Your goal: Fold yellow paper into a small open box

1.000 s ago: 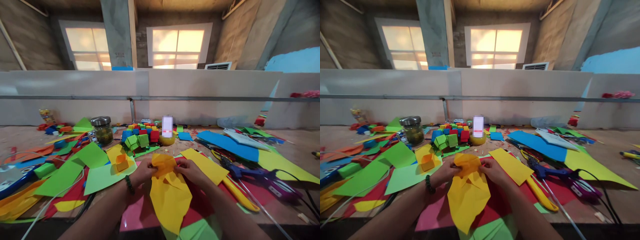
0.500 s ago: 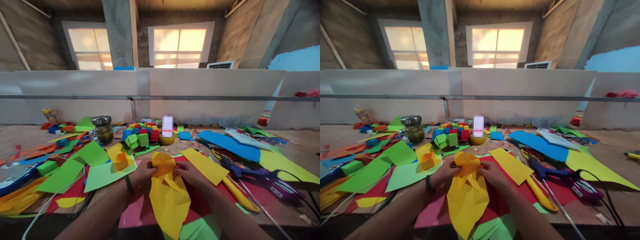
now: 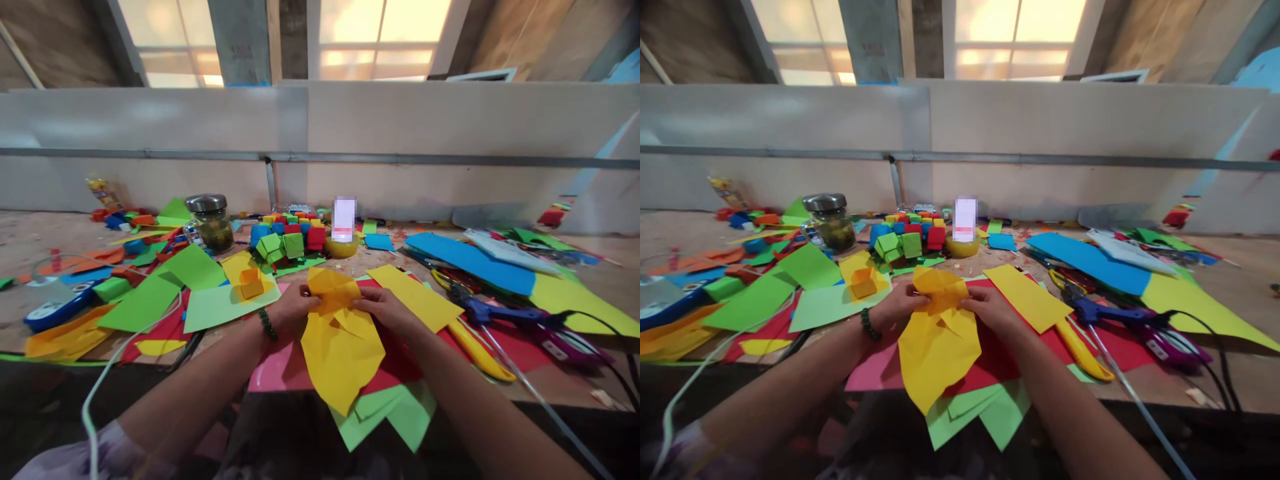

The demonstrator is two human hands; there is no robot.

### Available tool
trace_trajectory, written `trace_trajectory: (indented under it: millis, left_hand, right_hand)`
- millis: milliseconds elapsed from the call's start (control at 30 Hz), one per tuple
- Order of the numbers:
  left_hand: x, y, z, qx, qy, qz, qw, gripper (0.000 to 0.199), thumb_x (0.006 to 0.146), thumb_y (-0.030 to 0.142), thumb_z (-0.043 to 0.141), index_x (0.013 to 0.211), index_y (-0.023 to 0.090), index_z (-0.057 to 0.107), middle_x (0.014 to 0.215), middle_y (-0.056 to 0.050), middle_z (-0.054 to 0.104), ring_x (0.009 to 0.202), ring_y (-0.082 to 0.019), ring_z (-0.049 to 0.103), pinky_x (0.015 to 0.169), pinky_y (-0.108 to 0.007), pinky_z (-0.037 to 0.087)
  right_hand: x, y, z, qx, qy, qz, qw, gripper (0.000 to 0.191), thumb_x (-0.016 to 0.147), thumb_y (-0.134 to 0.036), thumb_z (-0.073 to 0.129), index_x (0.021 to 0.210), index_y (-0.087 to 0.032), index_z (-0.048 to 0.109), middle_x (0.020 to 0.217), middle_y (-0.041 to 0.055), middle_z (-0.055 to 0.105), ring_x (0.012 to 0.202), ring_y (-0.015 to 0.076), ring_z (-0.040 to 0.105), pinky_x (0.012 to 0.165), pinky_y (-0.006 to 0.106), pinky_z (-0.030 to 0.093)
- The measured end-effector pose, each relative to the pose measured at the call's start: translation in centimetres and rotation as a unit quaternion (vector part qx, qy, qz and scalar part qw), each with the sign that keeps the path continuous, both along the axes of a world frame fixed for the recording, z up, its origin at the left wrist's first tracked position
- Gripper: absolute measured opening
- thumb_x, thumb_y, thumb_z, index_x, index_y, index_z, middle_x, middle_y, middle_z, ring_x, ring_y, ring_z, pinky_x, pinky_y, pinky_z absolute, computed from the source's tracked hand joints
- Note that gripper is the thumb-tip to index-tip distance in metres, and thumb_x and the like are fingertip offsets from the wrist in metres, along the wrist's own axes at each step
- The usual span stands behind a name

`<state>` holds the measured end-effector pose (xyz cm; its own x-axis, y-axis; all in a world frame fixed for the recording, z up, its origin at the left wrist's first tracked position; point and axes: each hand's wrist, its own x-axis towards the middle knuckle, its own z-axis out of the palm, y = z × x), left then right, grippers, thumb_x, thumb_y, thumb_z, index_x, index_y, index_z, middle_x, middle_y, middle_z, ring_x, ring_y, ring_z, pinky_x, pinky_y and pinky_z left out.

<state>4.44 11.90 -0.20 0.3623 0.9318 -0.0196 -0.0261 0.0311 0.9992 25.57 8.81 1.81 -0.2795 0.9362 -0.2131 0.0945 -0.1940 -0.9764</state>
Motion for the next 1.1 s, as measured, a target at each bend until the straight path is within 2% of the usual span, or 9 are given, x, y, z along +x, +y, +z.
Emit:
trace_trajectory:
  millis: [233,433,600,733,833,967,1100]
  left_hand:
    - [0.2,0.2,-0.6,0.014,-0.005,-0.024,1.000,0.020,0.055,0.013,0.063,0.073,0.010,0.069,0.077,-0.005,0.070,0.068,-0.016,0.061,0.061,-0.024,0.048]
    - [0.6,-0.1,-0.8,0.023,-0.002,-0.076,0.997,0.022,0.057,0.019,0.069,0.077,0.010,0.072,0.075,-0.006,0.070,0.065,-0.015,0.060,0.060,-0.024,0.046]
    - [0.6,0.0,-1.2,0.035,0.011,-0.090,0.995,0.023,0.063,0.030,0.075,0.072,0.009,0.073,0.070,-0.006,0.067,0.060,-0.014,0.057,0.056,-0.022,0.043]
    - [0.5,0.0,-1.1,0.048,0.024,-0.089,0.995,0.029,0.062,0.037,0.080,0.070,0.009,0.073,0.068,-0.005,0.066,0.060,-0.013,0.054,0.053,-0.021,0.040]
    - [0.7,-0.2,-0.7,0.052,0.032,-0.090,0.994,0.034,0.061,0.042,0.081,0.068,0.010,0.074,0.064,-0.004,0.066,0.058,-0.013,0.052,0.051,-0.020,0.039]
    - [1.0,-0.8,-0.2,0.053,0.036,-0.095,0.993,0.040,0.062,0.049,0.079,0.063,0.009,0.071,0.058,-0.003,0.062,0.053,-0.011,0.050,0.047,-0.020,0.036]
    - [1.3,-1.2,-0.1,0.057,0.040,-0.086,0.994,0.030,0.066,0.039,0.076,0.064,0.009,0.069,0.060,-0.003,0.062,0.053,-0.011,0.052,0.047,-0.020,0.037]
  right_hand:
    - [0.2,0.3,-0.7,0.038,-0.045,0.032,0.998,0.025,0.068,-0.031,0.067,0.090,-0.020,0.073,0.091,0.0041,0.076,0.083,0.0251,0.070,0.075,0.038,0.055]
    - [0.0,0.7,-0.6,0.154,-0.060,-0.028,0.986,0.037,0.066,-0.040,0.075,0.096,-0.019,0.072,0.096,0.0043,0.073,0.089,0.0240,0.067,0.079,0.034,0.052]
    - [-0.4,1.1,-0.4,0.202,-0.098,0.001,0.974,0.029,0.067,-0.038,0.074,0.089,-0.019,0.074,0.084,0.0026,0.072,0.076,0.0213,0.066,0.068,0.031,0.051]
    - [-0.8,1.1,-0.7,0.270,-0.149,-0.003,0.951,0.020,0.073,-0.037,0.067,0.081,-0.020,0.074,0.076,0.0012,0.070,0.073,0.0208,0.064,0.063,0.028,0.049]
    - [-1.0,0.9,-0.7,0.280,-0.156,0.002,0.947,0.021,0.074,-0.038,0.066,0.083,-0.020,0.073,0.078,0.0010,0.071,0.074,0.0207,0.064,0.063,0.028,0.049]
    - [-1.5,0.7,0.4,0.283,-0.157,0.018,0.946,0.027,0.072,-0.042,0.070,0.085,-0.019,0.071,0.078,0.0018,0.069,0.071,0.0188,0.062,0.062,0.027,0.047]
    - [-2.3,1.4,2.2,0.339,-0.233,0.042,0.910,0.030,0.069,-0.045,0.073,0.083,-0.019,0.069,0.071,-0.0002,0.065,0.069,0.0163,0.058,0.061,0.025,0.043]
